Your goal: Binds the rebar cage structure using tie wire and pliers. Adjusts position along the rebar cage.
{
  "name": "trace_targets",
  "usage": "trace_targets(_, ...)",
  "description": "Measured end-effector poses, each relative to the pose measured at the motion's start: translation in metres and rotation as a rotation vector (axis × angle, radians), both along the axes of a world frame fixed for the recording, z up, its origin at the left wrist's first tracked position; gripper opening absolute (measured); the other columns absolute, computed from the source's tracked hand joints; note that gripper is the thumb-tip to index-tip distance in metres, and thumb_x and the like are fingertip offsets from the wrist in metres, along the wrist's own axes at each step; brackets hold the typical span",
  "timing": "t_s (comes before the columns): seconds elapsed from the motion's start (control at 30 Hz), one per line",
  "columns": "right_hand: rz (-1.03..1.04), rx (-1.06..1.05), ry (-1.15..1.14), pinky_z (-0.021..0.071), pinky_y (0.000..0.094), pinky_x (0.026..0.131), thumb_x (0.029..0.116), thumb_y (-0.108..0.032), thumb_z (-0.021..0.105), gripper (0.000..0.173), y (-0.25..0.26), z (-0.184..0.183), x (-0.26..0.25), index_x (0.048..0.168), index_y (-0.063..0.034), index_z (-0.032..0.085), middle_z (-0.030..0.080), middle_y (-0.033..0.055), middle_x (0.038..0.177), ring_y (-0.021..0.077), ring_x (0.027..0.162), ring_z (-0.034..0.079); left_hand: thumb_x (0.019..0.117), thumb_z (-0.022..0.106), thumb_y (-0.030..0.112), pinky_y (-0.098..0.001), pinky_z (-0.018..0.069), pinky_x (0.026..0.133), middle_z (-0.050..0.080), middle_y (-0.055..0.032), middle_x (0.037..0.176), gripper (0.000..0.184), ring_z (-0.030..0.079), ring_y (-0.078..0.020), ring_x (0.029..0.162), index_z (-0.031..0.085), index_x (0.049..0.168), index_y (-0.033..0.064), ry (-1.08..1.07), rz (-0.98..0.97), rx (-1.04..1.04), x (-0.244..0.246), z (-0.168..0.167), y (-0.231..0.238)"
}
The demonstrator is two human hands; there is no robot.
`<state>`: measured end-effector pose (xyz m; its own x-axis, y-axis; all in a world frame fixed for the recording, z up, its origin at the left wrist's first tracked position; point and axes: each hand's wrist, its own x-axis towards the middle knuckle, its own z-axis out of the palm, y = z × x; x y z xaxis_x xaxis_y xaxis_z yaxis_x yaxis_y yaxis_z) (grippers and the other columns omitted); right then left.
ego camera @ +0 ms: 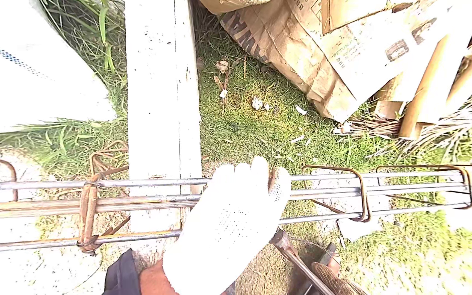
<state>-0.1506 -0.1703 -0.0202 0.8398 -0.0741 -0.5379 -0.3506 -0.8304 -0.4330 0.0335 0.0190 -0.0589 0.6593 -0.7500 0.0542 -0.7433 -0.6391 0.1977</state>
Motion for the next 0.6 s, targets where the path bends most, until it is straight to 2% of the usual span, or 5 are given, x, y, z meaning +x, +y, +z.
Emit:
trace_targets(0.03, -0.013, -0.013, -0.048, 0.0581, 0.0503, 0.083, 0.1012, -0.028, 0.056, 0.039, 0.0, -0.008, -0.005, 0.124, 0.0009, 0.068, 0.074, 0.0215, 0.105, 0.0356, 0.095, 0.073, 0.084, 0.067, 0.02, -0.0421, 0.0436, 0.057, 0.062, -0.0144, 0.098, 0.05, 0.06, -0.0307, 0.075, 0.065, 0.133, 0.0125, 0.001, 0.001, -0.003, 0.0, 0.0, 0.0)
trace_targets(0.13, -0.004, 0.011, -0.056, 0.0579, 0.0489, 0.087, 0.1027, -0.03, 0.054, 0.039, -0.003, -0.01, -0.005, 0.126, -0.0009, 0.068, 0.074, 0.0203, 0.108, 0.0339, 0.099, 0.073, 0.086, 0.066, 0.019, -0.0431, 0.0453, 0.059, 0.064, -0.0171, 0.102, 0.051, 0.063, -0.0327, 0.078, 0.064, 0.136, 0.013, -0.001, 0.002, 0.006, -0.001, 0.0, 0.001)
trace_targets(0.23, 0.006, 0.091, 0.033, 0.0567, 0.0488, 0.09, 0.1059, -0.028, 0.052, 0.037, -0.005, 0.003, 0.006, 0.127, -0.0021, 0.067, 0.073, 0.0202, 0.111, 0.0329, 0.102, 0.072, 0.0871, 0.064, 0.021, -0.0431, 0.0458, 0.058, 0.063, -0.0163, 0.102, 0.051, 0.062, -0.0322, 0.078, 0.064, 0.137, 0.0146, 0.003, 0.006, 0.0, -0.001, -0.001, 0.001)
trace_targets(0.4, 0.023, 0.05, 0.059, 0.0557, 0.0497, 0.092, 0.1058, -0.027, 0.051, 0.037, -0.004, 0.009, 0.012, 0.13, -0.003, 0.066, 0.073, 0.021, 0.113, 0.0349, 0.104, 0.071, 0.0863, 0.066, 0.023, -0.0448, 0.0476, 0.062, 0.064, -0.0173, 0.103, 0.051, 0.064, -0.0343, 0.082, 0.064, 0.136, 0.0126, -0.005, -0.002, -0.012, -0.001, -0.001, 0.001)
trace_targets(0.6, 0.037, 0.078, 0.058, 0.0571, 0.0496, 0.088, 0.1055, -0.027, 0.052, 0.037, -0.003, 0.01, 0.017, 0.127, -0.0015, 0.067, 0.073, 0.0209, 0.108, 0.0341, 0.099, 0.073, 0.0853, 0.067, 0.021, -0.0421, 0.0458, 0.057, 0.062, -0.0153, 0.098, 0.051, 0.062, -0.0317, 0.076, 0.063, 0.135, 0.0125, 0.014, -0.003, 0.011, 0.001, 0.001, 0.0)
